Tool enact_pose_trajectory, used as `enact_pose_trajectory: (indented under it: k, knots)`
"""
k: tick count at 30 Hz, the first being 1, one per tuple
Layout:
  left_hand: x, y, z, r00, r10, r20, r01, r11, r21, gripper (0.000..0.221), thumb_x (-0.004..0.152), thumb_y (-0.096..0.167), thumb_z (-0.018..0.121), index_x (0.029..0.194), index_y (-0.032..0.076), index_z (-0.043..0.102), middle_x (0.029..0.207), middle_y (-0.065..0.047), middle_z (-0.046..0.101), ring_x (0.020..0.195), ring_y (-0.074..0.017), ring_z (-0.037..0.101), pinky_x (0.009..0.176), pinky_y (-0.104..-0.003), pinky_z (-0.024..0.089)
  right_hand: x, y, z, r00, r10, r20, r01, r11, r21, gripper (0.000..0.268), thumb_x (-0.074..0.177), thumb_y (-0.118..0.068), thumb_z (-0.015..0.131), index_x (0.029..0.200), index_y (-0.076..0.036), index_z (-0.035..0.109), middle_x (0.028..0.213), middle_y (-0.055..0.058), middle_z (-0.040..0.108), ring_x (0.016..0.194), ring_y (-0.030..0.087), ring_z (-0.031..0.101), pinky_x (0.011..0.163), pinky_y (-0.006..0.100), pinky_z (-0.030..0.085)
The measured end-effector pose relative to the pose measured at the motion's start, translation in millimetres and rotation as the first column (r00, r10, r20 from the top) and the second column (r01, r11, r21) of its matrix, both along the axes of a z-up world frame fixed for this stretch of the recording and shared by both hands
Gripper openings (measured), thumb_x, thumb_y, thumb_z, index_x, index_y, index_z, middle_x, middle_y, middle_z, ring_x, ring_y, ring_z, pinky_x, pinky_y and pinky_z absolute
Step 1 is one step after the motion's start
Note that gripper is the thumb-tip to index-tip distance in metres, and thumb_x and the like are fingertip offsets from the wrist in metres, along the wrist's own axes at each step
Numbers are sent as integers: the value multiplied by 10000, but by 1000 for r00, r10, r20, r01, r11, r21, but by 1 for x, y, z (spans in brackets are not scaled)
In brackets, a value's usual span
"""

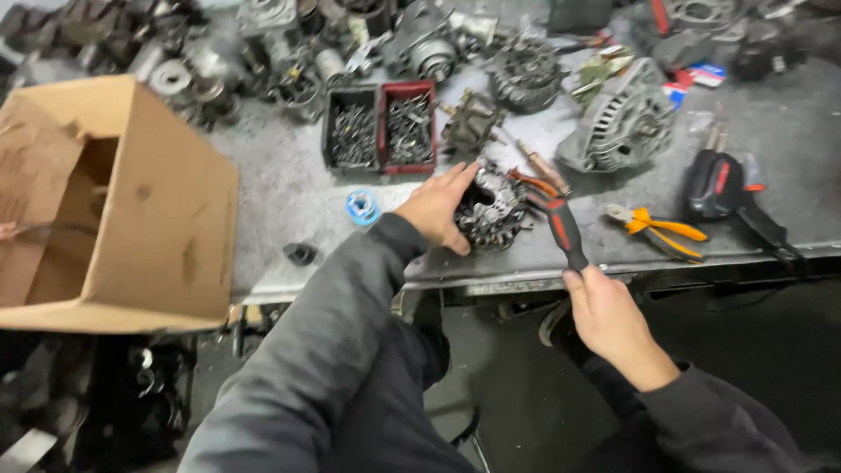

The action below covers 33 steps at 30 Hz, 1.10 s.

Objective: Disassembling and assembling various alternator components using hand tools on a workbench.

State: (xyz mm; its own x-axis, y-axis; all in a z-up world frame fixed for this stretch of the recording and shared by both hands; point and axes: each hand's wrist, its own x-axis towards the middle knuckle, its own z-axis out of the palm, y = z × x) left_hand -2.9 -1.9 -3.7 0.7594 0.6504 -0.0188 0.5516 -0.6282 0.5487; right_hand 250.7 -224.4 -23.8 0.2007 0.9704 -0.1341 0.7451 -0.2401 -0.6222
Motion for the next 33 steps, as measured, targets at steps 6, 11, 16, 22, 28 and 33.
enact_pose_trajectory:
  k: [6,11,16,22,28,33]
  knots:
    - [-1,8,2,998,-54,-13,54,999,3,1418,438,320,994,1600,130,203,1634,-241,259,1409,-477,380,1128,-487,363,11,-1,25,991,-103,-85,113,986,125,327,1045,-303,525,984,-6,648,776,177,656,730,337,608,650,419,490]
    - [-1,14,1,995,-96,19,96,995,-17,1448,398,330,1003,1590,131,206,1643,-240,261,1386,-498,400,1116,-472,392,4,-11,73,855,-179,-487,265,957,114,278,1029,-254,500,1133,-52,661,786,30,585,633,127,471,560,328,404]
    - [-6,18,-10,986,-143,84,139,989,45,1446,416,339,1020,1597,80,228,1611,-287,306,1408,-476,406,1153,-451,375,16,4,-40,992,-99,-75,101,994,36,428,1147,-259,480,842,3,626,639,105,588,570,160,515,584,318,437]
    - [-5,19,-5,979,-161,128,161,987,12,1422,392,322,1012,1575,54,271,1598,-303,320,1399,-457,429,1146,-426,383,17,-10,-34,761,-217,-612,377,915,145,417,1165,-335,477,930,1,554,716,77,490,617,182,420,568,390,363]
    - [-7,18,-9,979,-140,147,136,990,37,1375,405,322,1008,1558,49,311,1598,-306,330,1413,-451,433,1154,-419,389,-1,-3,-32,925,-253,-283,252,967,-38,423,1087,-311,472,836,-7,622,633,72,590,585,175,546,585,349,465]
    - [-13,17,-18,973,-141,183,139,990,20,1388,400,349,1025,1547,26,314,1583,-319,324,1410,-454,426,1158,-418,388,-10,-9,-49,852,-151,-502,226,970,90,432,1132,-322,462,872,-4,595,675,59,522,613,162,459,588,334,403]
